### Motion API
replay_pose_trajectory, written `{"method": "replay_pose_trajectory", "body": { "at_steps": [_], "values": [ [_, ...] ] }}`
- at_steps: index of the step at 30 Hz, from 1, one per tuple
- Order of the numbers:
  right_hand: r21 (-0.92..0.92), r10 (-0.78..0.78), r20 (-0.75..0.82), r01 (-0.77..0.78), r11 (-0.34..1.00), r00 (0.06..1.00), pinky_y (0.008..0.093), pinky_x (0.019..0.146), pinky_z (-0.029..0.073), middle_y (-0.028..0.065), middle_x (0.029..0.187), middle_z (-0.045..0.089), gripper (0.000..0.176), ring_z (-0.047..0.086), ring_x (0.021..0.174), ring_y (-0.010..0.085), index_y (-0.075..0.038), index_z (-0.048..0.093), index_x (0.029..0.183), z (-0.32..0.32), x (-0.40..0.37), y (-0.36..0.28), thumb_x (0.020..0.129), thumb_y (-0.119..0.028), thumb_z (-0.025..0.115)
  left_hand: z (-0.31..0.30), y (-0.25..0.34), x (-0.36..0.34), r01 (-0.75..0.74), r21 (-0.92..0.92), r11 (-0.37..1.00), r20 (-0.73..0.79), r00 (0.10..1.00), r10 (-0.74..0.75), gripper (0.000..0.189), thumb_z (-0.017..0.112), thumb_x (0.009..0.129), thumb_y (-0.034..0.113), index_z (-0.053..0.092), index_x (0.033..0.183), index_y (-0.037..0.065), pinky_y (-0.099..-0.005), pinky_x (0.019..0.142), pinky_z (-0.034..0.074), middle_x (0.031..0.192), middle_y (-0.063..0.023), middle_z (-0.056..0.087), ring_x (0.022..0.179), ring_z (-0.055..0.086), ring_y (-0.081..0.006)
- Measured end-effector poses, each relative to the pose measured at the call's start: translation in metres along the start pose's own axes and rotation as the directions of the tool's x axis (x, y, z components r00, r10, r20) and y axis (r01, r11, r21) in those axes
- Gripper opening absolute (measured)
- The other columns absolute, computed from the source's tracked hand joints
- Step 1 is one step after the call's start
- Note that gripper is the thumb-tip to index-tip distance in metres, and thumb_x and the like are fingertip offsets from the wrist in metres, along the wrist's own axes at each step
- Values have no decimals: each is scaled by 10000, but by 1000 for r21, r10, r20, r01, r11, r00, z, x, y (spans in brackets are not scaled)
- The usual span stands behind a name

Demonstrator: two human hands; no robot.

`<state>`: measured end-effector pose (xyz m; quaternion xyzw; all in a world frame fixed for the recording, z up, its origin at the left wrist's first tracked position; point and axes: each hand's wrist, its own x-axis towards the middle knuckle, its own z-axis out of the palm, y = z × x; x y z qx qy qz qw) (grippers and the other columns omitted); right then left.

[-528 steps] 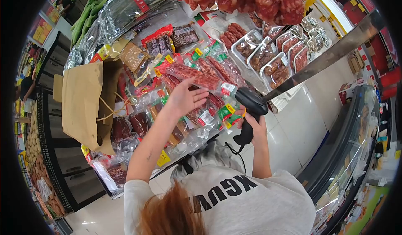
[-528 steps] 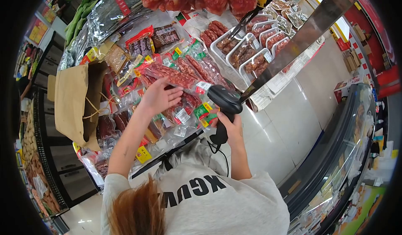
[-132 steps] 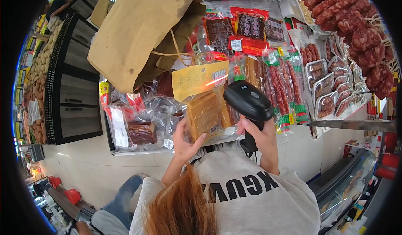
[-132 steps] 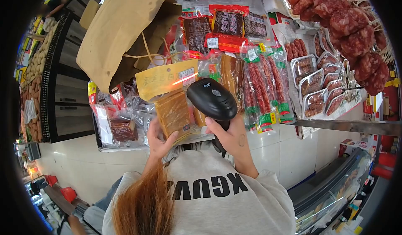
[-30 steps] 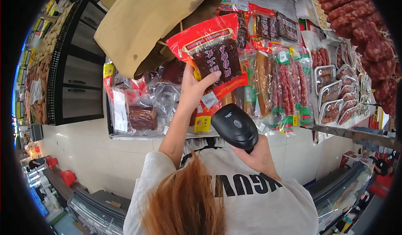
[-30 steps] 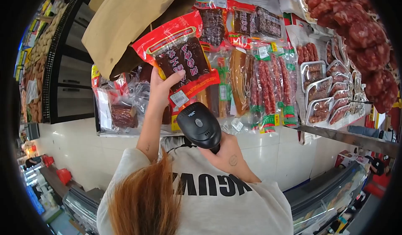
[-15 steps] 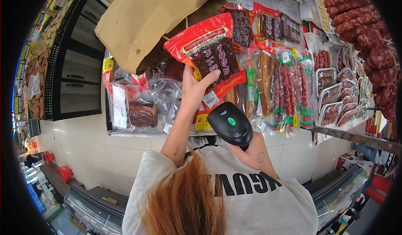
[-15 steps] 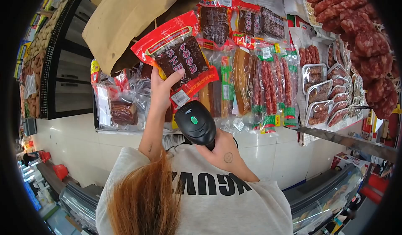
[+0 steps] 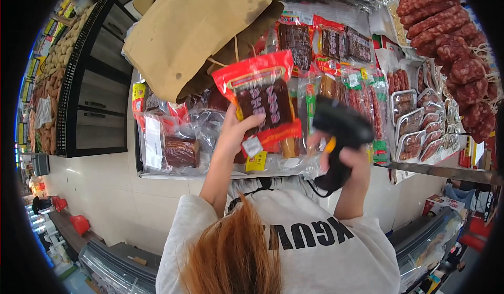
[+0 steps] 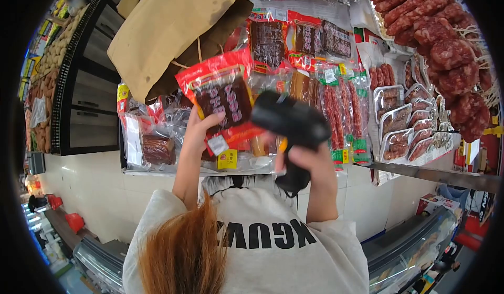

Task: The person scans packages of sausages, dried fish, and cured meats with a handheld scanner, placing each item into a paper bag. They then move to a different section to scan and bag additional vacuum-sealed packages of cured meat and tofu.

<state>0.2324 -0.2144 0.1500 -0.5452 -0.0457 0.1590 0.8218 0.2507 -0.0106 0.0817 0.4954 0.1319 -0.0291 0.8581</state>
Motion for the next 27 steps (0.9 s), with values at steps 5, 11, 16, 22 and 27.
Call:
{"method": "replay_pose_trajectory", "body": {
  "at_steps": [5, 11, 16, 22, 27],
  "values": [
    [370, 24, 264, -124, 921, 964, 220, 470, 455, 190, 1105, 449, 464, 557, 574, 179, 75, 350, 1123, -15, 86, -9, 752, -196, 410, -45, -9, -31, 246, -100, 964, 66, 969, -240, 571, 555, 627, -40, 332, 1151, 3, -318, 805, 391, 1021, -110, 497, 926, 495, -194],
    [250, 276, 489, -436, 864, 828, 202, 508, 488, 176, 1006, 506, 415, 560, 609, 174, 79, 375, 1089, 32, 152, 40, 779, -192, 425, -62, 15, -49, 344, -123, 931, 132, 935, -328, 545, 519, 673, -19, 304, 1174, -9, -326, 802, 398, 1051, -115, 481, 929, 498, -195],
    [147, 152, 621, -305, 941, 769, 196, 507, 456, 156, 943, 527, 370, 534, 613, 119, 83, 419, 1024, 68, 166, 10, 785, -200, 423, -55, 32, -41, 238, 96, 967, 98, 964, -247, 648, 522, 698, 28, 185, 1249, -14, -258, 893, 283, 1203, -100, 351, 1080, 366, -168],
    [125, 17, 705, -148, 981, 709, 209, 532, 462, 122, 865, 544, 332, 532, 616, 121, 50, 435, 1020, 103, 178, -50, 792, -191, 439, -1, 56, -5, 41, 22, 999, -28, 999, -41, 620, 494, 754, 72, 143, 1263, 13, -244, 865, 311, 1196, -100, 340, 1050, 386, -154],
    [112, 98, 678, -235, 965, 728, 218, 553, 479, 151, 904, 539, 352, 537, 620, 136, 70, 414, 1049, 98, 167, -42, 796, -173, 445, -1, 66, 55, -316, -320, 893, -204, 944, 260, 283, 409, 804, 102, 384, 1075, 23, -294, 749, 406, 935, -71, 490, 831, 500, -177]
  ]
}}
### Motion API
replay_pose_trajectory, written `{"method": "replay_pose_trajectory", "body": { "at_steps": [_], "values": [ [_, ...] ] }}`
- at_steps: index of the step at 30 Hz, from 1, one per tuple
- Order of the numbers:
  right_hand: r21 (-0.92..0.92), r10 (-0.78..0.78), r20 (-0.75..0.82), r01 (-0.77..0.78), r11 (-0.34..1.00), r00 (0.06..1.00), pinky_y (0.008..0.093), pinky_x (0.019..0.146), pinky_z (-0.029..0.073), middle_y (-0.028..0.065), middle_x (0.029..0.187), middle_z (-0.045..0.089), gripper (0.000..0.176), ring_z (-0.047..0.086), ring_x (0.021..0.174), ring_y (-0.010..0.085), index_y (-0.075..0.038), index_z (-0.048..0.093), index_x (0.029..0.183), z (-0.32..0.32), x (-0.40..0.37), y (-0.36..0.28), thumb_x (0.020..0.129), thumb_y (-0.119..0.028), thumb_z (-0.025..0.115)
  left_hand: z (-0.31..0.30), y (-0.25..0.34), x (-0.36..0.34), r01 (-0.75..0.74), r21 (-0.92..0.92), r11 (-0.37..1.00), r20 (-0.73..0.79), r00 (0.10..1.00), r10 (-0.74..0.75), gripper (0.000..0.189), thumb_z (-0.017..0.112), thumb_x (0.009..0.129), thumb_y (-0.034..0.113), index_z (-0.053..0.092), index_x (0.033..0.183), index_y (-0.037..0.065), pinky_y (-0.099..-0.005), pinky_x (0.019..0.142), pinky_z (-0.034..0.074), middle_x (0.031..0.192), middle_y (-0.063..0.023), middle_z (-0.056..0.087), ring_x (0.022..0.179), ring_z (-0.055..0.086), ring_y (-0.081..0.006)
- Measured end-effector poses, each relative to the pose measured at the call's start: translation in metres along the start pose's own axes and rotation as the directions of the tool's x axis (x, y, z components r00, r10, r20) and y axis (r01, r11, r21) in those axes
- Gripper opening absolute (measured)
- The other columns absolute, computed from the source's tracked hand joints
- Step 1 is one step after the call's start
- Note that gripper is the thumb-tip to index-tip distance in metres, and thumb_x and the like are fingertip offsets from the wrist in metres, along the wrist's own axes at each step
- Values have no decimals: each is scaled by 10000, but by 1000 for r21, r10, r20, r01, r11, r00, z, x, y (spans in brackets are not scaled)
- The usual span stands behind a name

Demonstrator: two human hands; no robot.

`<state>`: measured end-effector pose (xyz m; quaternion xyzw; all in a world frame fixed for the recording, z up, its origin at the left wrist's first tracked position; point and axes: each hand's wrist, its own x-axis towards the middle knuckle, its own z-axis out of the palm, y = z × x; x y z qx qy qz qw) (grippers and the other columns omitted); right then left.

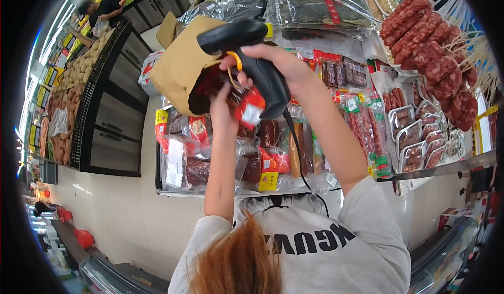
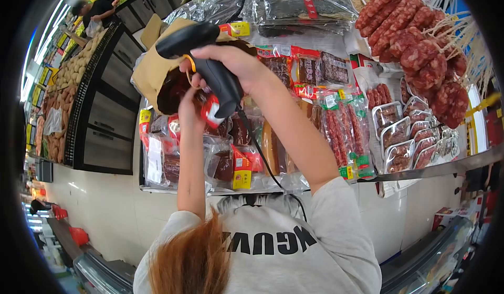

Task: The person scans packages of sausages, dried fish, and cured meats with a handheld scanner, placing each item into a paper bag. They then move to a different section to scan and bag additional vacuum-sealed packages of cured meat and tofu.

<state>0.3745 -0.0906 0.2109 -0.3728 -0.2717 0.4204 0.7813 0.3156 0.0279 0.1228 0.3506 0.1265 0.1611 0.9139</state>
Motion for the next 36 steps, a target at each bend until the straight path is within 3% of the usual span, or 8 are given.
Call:
{"method": "replay_pose_trajectory", "body": {
  "at_steps": [2, 3, 5, 13, 24, 27, 31, 36],
  "values": [
    [79, 25, -7, -25, 997, 1000, 214, 536, 468, 152, 899, 541, 345, 537, 615, 137, 74, 416, 1044, -7, -6, 11, 798, -167, 433, -14, 0, 37, -8, -140, 990, -33, 999, 4, 195, 361, 823, 165, 448, 948, 42, -310, 585, 407, 781, -78, 461, 606, 459, -175],
    [89, 36, -8, -36, 995, 999, 212, 529, 462, 153, 898, 542, 341, 537, 612, 138, 75, 419, 1040, -10, -9, 13, 798, -165, 428, -8, 16, 46, -15, -27, 1000, 22, 1000, 16, 301, 374, 829, 161, 382, 1097, 24, -354, 761, 419, 1024, -121, 476, 919, 482, -215],
    [86, 5, -78, 2, 996, 997, 222, 515, 473, 112, 807, 554, 287, 550, 574, 137, 55, 462, 955, -14, -20, 20, 778, -172, 459, 4, 18, 56, -326, -66, 943, -221, 926, 305, 302, 433, 809, 182, 422, 1069, 29, -318, 766, 422, 1040, -111, 477, 942, 478, -214],
    [105, 30, -82, -21, 994, 996, 188, 528, 452, 100, 661, 548, 354, 546, 600, 130, 78, 500, 948, -31, -37, 56, 790, -235, 453, 2, 16, 66, -230, -100, 968, -43, 973, 227, 316, 438, 807, 205, 421, 1070, 31, -327, 780, 416, 1035, -105, 482, 947, 478, -214],
    [227, 54, -149, -19, 974, 987, 227, 545, 481, 174, 1010, 507, 389, 547, 608, 141, 60, 387, 1088, -31, -57, 84, 785, -175, 450, -13, 7, 67, -258, -52, 965, -33, 966, 257, 339, 444, 803, 242, 420, 1070, 34, -342, 802, 406, 1027, -96, 490, 956, 477, -216],
    [205, -33, -163, 66, 976, 986, 212, 559, 462, 167, 1001, 514, 399, 535, 606, 128, 74, 385, 1088, -41, -63, 87, 793, -190, 429, -18, 4, 62, -291, 3, 957, -99, 952, 290, 346, 446, 802, 252, 419, 1070, 35, -346, 808, 403, 1025, -93, 493, 959, 477, -216],
    [231, -91, -257, 152, 961, 962, 213, 543, 466, 132, 926, 552, 359, 552, 612, 130, 55, 430, 1043, -46, -68, 82, 782, -188, 463, -31, 5, -27, 45, 341, 939, 211, 970, -123, 310, 440, 790, 116, 430, 1069, -17, -293, 808, 388, 1032, -112, 505, 946, 493, -188],
    [235, -19, -373, 115, 965, 928, 216, 554, 459, 160, 1003, 515, 414, 545, 631, 136, 54, 384, 1095, -37, -84, 83, 781, -206, 457, -84, 31, -102, 43, 591, 806, 17, 998, -66, 288, 439, 796, 118, 463, 1049, -18, -226, 707, 382, 946, -104, 549, 846, 517, -142]
  ]
}}
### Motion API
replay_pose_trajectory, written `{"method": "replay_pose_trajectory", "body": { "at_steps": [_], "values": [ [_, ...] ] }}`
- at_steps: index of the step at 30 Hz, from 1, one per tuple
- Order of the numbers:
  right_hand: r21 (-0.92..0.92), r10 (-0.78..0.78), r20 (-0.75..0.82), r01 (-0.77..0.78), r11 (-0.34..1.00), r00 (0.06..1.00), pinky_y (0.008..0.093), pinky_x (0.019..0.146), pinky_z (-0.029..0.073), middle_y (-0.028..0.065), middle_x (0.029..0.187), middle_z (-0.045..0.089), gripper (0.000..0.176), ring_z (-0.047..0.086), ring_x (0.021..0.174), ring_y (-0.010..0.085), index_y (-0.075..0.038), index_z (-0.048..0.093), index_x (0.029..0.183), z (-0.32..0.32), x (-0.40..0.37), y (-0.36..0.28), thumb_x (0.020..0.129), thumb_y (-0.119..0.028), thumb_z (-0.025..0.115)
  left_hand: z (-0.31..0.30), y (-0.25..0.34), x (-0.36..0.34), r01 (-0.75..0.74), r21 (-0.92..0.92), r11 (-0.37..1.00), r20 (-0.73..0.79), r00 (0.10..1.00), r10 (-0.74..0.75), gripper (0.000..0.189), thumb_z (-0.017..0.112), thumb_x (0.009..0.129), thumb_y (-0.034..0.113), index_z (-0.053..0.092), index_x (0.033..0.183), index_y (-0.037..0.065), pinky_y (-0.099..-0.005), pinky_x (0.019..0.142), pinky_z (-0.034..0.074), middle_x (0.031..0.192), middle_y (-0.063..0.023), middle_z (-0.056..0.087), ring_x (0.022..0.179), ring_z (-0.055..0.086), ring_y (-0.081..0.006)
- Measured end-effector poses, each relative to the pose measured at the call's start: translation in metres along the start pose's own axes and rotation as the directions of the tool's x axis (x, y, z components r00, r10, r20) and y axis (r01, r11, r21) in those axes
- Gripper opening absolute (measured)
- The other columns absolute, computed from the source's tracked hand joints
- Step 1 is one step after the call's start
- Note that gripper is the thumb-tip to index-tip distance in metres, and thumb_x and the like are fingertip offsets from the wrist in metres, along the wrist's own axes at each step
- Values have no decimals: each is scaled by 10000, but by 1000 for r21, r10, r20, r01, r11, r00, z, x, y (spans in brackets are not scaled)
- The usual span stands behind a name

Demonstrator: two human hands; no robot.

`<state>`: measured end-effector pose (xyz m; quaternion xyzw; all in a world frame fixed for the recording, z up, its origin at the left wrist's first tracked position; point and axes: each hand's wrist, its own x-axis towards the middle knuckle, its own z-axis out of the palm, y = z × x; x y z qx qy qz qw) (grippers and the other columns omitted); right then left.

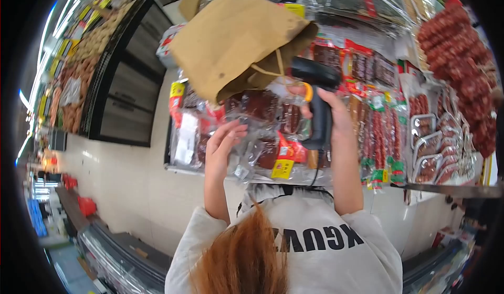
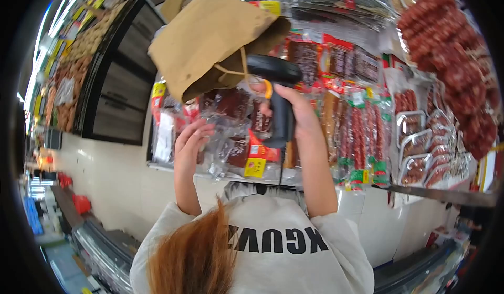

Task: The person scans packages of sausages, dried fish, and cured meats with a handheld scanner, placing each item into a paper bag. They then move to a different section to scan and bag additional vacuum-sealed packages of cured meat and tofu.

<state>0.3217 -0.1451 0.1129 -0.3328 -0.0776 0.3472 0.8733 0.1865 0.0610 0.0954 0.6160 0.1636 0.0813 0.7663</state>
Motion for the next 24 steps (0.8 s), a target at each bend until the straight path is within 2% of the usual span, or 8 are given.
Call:
{"method": "replay_pose_trajectory", "body": {
  "at_steps": [5, 8, 10, 15, 19, 22, 23, 24],
  "values": [
    [5, -65, -26, 66, 998, 998, 223, 551, 433, 218, 1077, 460, 484, 541, 639, 156, 52, 311, 1161, 13, -32, 16, 765, -194, 442, -66, -2, -28, -87, 227, 970, -359, 919, 166, 239, 441, 807, 131, 500, 979, -24, -198, 674, 373, 863, -67, 562, 756, 505, -99],
    [-212, -58, -52, 46, 976, 997, 246, 535, 458, 247, 1016, 487, 506, 559, 600, 177, 64, 347, 1129, 18, -48, 25, 721, -195, 499, -107, -18, -33, -80, 402, 912, -490, 822, 288, 259, 456, 799, 145, 487, 996, -21, -239, 721, 381, 957, -93, 516, 838, 483, -133],
    [-361, -20, -73, -8, 933, 997, 245, 543, 450, 270, 998, 485, 475, 543, 586, 165, 79, 396, 1067, 20, -56, 33, 724, -238, 478, -121, -26, -37, 69, 573, 817, -592, 724, 354, 335, 479, 784, 174, 441, 1062, -9, -284, 770, 375, 1053, -127, 435, 939, 432, -184],
    [-324, 39, -99, -69, 944, 994, 250, 548, 454, 271, 965, 500, 456, 542, 586, 165, 86, 395, 1063, 23, -55, 56, 726, -210, 478, -146, -47, -36, 210, 596, 775, -614, 742, 271, 478, 508, 760, 201, 339, 1157, -5, -303, 777, 379, 1082, -143, 393, 947, 418, -225],
    [-270, 62, -143, -99, 958, 988, 235, 560, 432, 219, 940, 529, 398, 544, 628, 160, 59, 393, 1076, 18, -53, 67, 757, -169, 466, -144, -51, -42, 186, 508, 841, -591, 785, 184, 546, 550, 737, 154, 288, 1176, -38, -269, 714, 400, 1053, -152, 399, 849, 467, -183],
    [-252, 34, -142, -70, 965, 989, 240, 573, 427, 222, 944, 526, 386, 541, 633, 164, 52, 392, 1077, 21, -52, 72, 760, -154, 465, -134, -55, -46, 83, 95, 992, -612, 791, -8, 628, 569, 719, 89, 196, 1213, -23, -249, 696, 396, 994, -135, 433, 818, 477, -152],
    [-249, 37, -150, -74, 966, 988, 240, 573, 427, 222, 944, 526, 386, 541, 633, 164, 52, 392, 1077, 21, -52, 75, 760, -154, 465, -127, -53, -47, 91, 94, 991, -611, 792, -15, 628, 569, 719, 89, 196, 1213, -23, -249, 696, 396, 994, -135, 433, 818, 477, -152],
    [-266, 39, -145, -77, 961, 989, 244, 578, 429, 221, 942, 526, 384, 542, 634, 167, 55, 391, 1076, 21, -52, 78, 760, -149, 466, -117, -47, -48, 17, -99, 995, -624, 778, -75, 624, 563, 722, 78, 189, 1211, -26, -244, 699, 391, 978, -129, 439, 817, 478, -152]
  ]
}}
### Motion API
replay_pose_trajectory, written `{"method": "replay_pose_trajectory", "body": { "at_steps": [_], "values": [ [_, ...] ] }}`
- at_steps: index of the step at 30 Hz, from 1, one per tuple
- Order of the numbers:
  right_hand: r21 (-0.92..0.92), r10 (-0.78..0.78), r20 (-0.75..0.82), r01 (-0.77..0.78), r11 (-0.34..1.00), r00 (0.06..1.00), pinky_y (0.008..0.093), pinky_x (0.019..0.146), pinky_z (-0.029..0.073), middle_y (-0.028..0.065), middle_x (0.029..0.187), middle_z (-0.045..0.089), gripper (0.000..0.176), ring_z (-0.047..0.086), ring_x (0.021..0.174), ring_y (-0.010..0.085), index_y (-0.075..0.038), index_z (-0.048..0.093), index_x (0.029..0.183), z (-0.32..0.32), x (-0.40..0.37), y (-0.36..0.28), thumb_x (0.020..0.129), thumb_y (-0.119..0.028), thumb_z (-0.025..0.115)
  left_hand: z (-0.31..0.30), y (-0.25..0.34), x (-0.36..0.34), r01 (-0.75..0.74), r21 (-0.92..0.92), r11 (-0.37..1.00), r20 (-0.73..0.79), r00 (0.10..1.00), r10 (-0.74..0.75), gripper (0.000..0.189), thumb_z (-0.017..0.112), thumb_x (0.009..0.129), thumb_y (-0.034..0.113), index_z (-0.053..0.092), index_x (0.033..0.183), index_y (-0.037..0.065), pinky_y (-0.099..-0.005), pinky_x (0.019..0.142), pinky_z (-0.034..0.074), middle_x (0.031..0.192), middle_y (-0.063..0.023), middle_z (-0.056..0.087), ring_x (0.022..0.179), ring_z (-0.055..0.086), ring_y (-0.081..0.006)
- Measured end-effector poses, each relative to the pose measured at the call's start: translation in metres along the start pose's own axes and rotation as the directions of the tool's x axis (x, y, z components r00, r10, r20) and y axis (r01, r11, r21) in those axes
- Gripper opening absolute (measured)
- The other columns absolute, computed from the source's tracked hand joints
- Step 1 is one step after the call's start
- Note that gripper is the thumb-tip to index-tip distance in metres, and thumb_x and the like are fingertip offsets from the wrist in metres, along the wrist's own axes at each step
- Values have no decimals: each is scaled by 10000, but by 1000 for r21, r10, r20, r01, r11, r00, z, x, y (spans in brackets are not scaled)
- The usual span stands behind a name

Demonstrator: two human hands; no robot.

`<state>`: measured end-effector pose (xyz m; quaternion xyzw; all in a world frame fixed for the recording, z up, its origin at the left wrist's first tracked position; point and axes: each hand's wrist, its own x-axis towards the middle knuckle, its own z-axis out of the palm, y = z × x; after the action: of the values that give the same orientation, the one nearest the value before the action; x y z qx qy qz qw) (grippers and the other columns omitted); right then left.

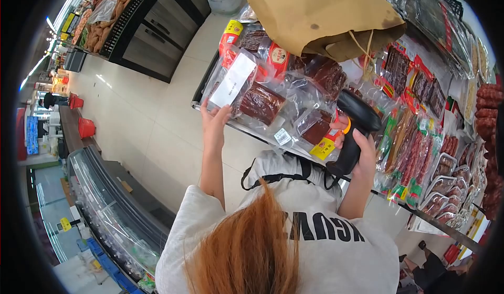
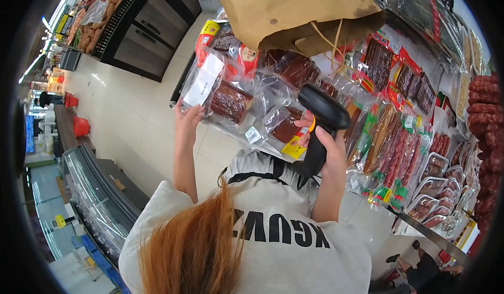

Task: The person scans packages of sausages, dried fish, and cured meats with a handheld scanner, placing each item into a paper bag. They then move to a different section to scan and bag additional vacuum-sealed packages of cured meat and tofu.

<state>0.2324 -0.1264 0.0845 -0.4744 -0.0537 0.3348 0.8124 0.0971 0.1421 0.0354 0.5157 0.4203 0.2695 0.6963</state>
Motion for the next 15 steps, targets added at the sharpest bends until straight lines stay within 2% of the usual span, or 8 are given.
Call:
{"method": "replay_pose_trajectory", "body": {
  "at_steps": [1, 5, 7, 8, 9, 12, 14, 15],
  "values": [
    [-18, 0, 7, 1, 1000, 1000, 248, 584, 431, 221, 940, 526, 382, 543, 636, 171, 58, 389, 1075, 1, 0, 2, 761, -144, 467, 5, 2, -5, 57, -198, 978, -13, 998, -61, 620, 557, 725, 67, 182, 1209, -29, -239, 702, 387, 963, -123, 446, 816, 479, -151],
    [-44, 66, 38, -65, 997, 997, 235, 593, 425, 210, 944, 524, 405, 524, 641, 147, 81, 386, 1079, 2, 0, 7, 765, -167, 450, 7, -14, -4, 115, -226, 967, 60, 993, -104, 504, 550, 734, 62, 296, 1157, -40, -235, 716, 381, 954, -99, 478, 836, 475, -133],
    [-46, 85, 51, -82, 996, 995, 234, 597, 429, 206, 943, 526, 407, 527, 640, 142, 80, 386, 1080, 3, 0, 10, 765, -168, 454, 13, -14, -12, -80, 233, 969, 219, 975, 28, 367, 544, 748, 94, 424, 1068, -40, -236, 739, 376, 965, -77, 510, 863, 469, -115],
    [-59, 93, 36, -90, 994, 995, 233, 597, 430, 205, 940, 528, 407, 528, 639, 140, 80, 384, 1081, 3, 0, 10, 766, -168, 455, 17, -12, -18, -114, 187, 976, 205, 976, 74, 245, 509, 779, 122, 511, 974, -28, -236, 756, 367, 977, -52, 517, 879, 458, -96],
    [-59, 93, 36, -91, 994, 995, 233, 597, 430, 205, 940, 528, 407, 528, 639, 140, 80, 384, 1081, 3, -1, 11, 766, -168, 455, 17, -17, -19, -114, 188, 976, 204, 976, 74, 245, 509, 779, 122, 511, 974, -28, -236, 756, 367, 977, -52, 517, 879, 458, -96],
    [-55, 76, 47, -73, 996, 996, 234, 592, 430, 206, 934, 530, 401, 527, 635, 143, 81, 384, 1079, 1, -4, 10, 770, -166, 449, 23, -18, -23, -100, 29, 995, 180, 979, 93, 336, 452, 822, 201, 439, 1075, -19, -247, 781, 358, 1008, -84, 512, 903, 479, -141],
    [-4, 86, 68, -86, 996, 994, 257, 601, 441, 215, 925, 525, 407, 542, 647, 174, 64, 380, 1078, -3, -7, 5, 749, -143, 499, 29, -3, -29, 259, -242, 935, 236, 950, -202, 423, 395, 847, 276, 338, 1169, 9, -276, 812, 353, 1085, -123, 474, 990, 455, -187],
    [-5, 84, 63, -84, 996, 994, 257, 601, 441, 215, 925, 525, 407, 542, 647, 174, 64, 380, 1078, -6, -9, 4, 749, -143, 499, 28, -7, -26, 263, -241, 934, 241, 949, -204, 423, 395, 847, 276, 338, 1169, 9, -276, 812, 353, 1085, -123, 474, 990, 455, -187]
  ]
}}
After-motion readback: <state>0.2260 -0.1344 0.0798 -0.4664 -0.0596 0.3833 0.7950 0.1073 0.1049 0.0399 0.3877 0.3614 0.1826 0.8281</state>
